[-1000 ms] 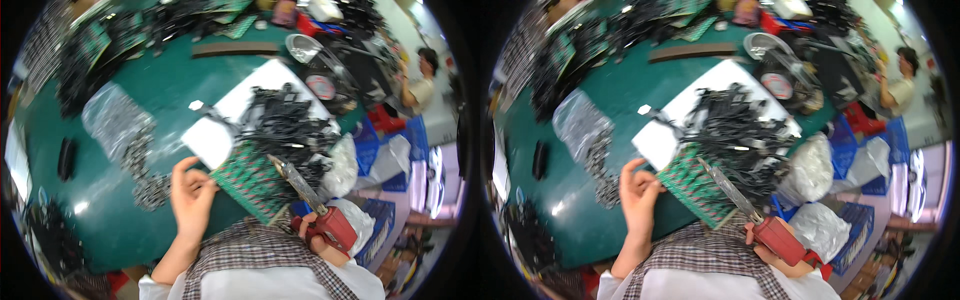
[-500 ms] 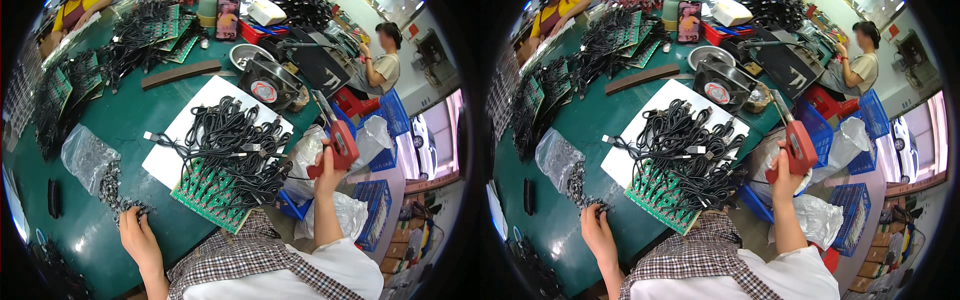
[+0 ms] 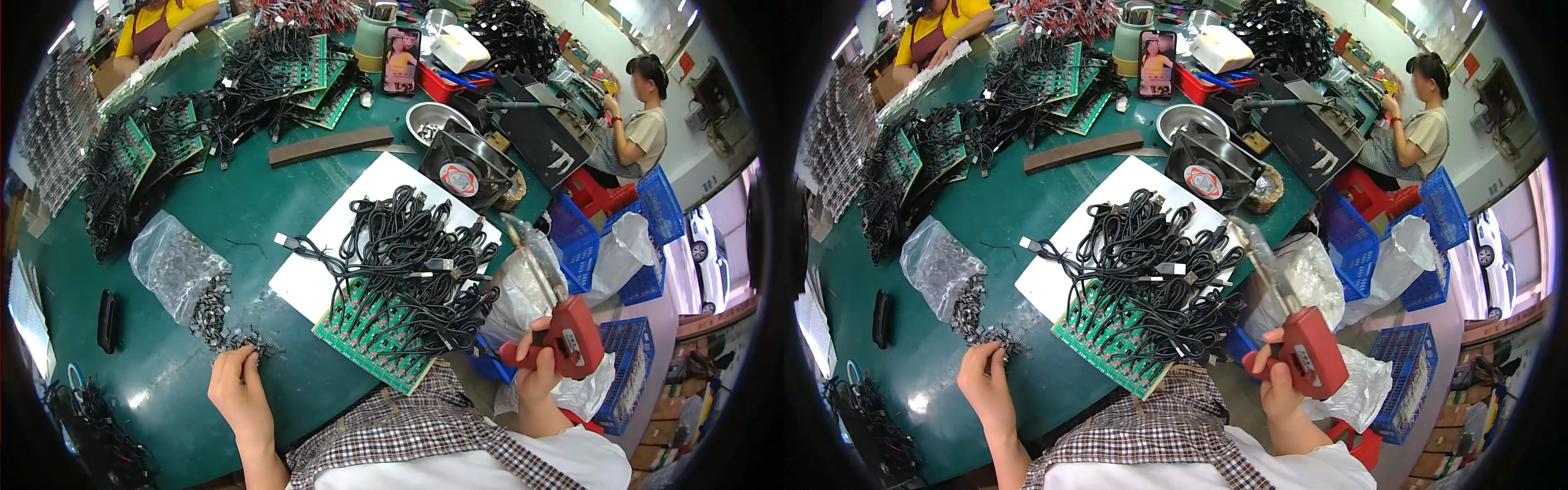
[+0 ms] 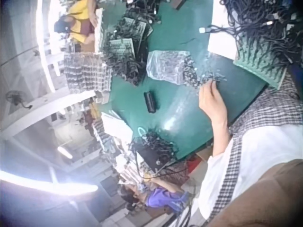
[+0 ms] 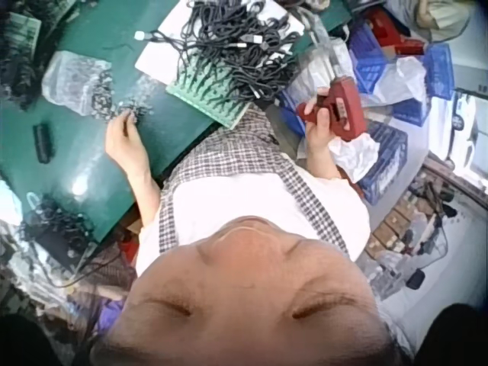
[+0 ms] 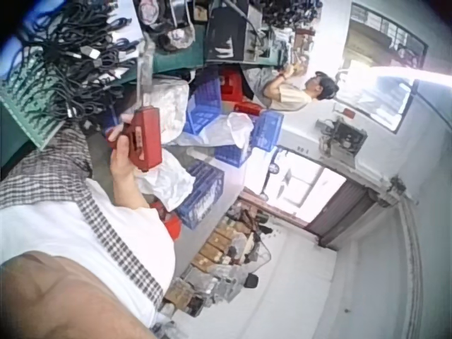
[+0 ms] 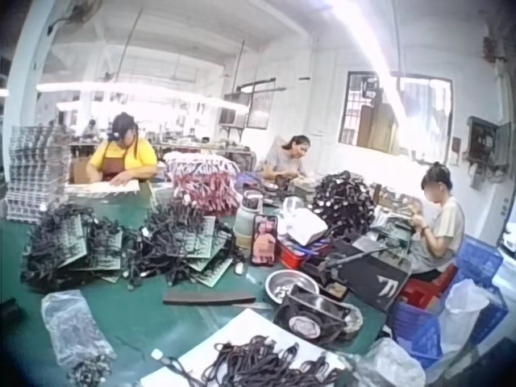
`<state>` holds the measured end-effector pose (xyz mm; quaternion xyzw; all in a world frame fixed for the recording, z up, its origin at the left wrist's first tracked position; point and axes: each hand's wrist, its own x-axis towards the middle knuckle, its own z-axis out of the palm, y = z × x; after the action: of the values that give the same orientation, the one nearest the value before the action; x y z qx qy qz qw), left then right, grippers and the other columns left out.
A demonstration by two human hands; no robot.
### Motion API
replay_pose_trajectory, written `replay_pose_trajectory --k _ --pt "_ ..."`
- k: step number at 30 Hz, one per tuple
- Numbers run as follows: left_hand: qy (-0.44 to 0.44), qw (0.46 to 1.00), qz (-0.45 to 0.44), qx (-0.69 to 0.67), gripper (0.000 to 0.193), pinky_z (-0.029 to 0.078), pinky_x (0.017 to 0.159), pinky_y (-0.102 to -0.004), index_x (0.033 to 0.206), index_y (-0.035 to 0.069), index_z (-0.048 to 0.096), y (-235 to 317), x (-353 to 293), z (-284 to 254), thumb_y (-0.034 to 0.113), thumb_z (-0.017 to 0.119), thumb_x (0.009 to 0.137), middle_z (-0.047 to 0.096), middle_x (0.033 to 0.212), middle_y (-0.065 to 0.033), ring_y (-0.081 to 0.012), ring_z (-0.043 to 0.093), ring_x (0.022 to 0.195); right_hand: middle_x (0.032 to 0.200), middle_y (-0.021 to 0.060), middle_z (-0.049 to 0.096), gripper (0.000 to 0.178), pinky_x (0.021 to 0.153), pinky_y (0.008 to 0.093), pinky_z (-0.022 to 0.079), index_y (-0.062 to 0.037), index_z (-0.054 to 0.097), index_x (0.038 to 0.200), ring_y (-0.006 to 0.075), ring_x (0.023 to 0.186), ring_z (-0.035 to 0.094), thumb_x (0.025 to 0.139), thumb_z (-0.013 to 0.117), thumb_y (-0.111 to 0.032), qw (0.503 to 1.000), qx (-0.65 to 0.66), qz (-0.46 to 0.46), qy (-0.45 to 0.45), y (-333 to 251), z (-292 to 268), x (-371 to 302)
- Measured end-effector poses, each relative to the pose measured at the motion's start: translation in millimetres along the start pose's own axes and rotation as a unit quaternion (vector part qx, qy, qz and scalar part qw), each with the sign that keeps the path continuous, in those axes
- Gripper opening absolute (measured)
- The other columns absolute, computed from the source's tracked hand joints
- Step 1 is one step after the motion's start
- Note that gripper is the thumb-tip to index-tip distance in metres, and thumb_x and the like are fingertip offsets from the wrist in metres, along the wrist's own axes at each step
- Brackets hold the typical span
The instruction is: The person assembles electronics by picking up electronic components by hand, positioning them onto circuit boards, and soldering them using a soldering gun, then sets completed circuit boards into a box.
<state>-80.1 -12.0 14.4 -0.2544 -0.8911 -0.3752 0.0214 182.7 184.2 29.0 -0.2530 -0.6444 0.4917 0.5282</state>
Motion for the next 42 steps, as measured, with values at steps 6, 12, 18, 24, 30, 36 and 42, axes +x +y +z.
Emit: replay_pose_trajectory --k 6,12,18,24,30,36,42 --pt "-0.062 0.968 -0.109 -0.219 0.009 0.049 0.059 -0.0213 0.082 -0.006 0.059 11 -8 10 -0.008 0.057 0.074 0.057 0.077 -0.0110 -0.0132 0.058 0.067 0.104 0.0141 0.049 0.046 0.057 0.0269 0.044 -0.0002 0.035 0.118 0.0132 0.061 0.050 0.084 0.053 -0.026 0.989 0.059 0.071 -0.114 2 11 -14" --pt "-0.072 0.988 -0.013 -0.133 0.010 0.047 0.062 -0.0276 0.082 -0.004 0.059 15 -13 16 -0.007 0.057 0.073 0.058 0.076 -0.0134 -0.0212 0.058 0.068 0.100 0.0115 0.049 0.048 0.057 0.0284 0.043 0.0035 0.043 0.108 0.0148 0.061 0.050 0.082 0.057 -0.034 0.967 0.061 0.194 -0.152 7 9 -23" --pt "-0.066 0.996 0.011 -0.051 0.009 0.047 0.061 -0.0258 0.080 -0.004 0.059 19 -8 17 -0.008 0.057 0.072 0.056 0.072 -0.0114 -0.0202 0.058 0.066 0.103 0.0120 0.054 0.045 0.059 0.0279 0.045 0.0003 0.040 0.117 0.0142 0.067 0.052 0.083 0.057 -0.023 0.960 0.124 0.194 -0.160 16 10 -17" --pt "-0.037 0.998 0.051 -0.014 0.010 0.044 0.061 -0.0296 0.081 -0.004 0.059 27 -7 22 -0.008 0.054 0.072 0.055 0.073 -0.0129 -0.0237 0.056 0.065 0.105 0.0179 0.054 0.052 0.061 0.0257 0.047 0.0032 0.031 0.123 0.0128 0.068 0.055 0.079 0.057 -0.003 0.945 0.192 0.216 -0.156 26 4 -14" --pt "-0.036 0.998 0.053 0.014 0.009 0.041 0.059 -0.0316 0.079 -0.003 0.059 26 -1 22 -0.006 0.056 0.071 0.053 0.070 -0.0123 -0.0250 0.053 0.064 0.103 0.0187 0.055 0.053 0.062 0.0260 0.048 0.0038 0.032 0.123 0.0129 0.068 0.056 0.078 0.060 -0.003 0.933 0.207 0.254 -0.148 32 0 -16" --pt "0.029 0.995 0.079 0.057 0.007 0.041 0.059 -0.0330 0.077 -0.003 0.060 23 0 21 -0.005 0.058 0.070 0.052 0.070 -0.0119 -0.0274 0.052 0.065 0.101 0.0143 0.055 0.049 0.062 0.0254 0.046 0.0025 0.038 0.119 0.0127 0.069 0.054 0.080 0.059 -0.019 0.936 0.168 0.254 -0.178 35 -3 -17" --pt "-0.011 0.997 -0.024 -0.068 0.008 0.046 0.061 -0.0274 0.077 -0.004 0.060 15 -6 20 -0.009 0.056 0.071 0.056 0.074 -0.0104 -0.0197 0.056 0.067 0.104 0.0177 0.055 0.056 0.062 0.0265 0.048 0.0035 0.028 0.124 0.0130 0.069 0.057 0.080 0.060 -0.008 0.940 0.171 0.236 -0.179 32 -1 -17"
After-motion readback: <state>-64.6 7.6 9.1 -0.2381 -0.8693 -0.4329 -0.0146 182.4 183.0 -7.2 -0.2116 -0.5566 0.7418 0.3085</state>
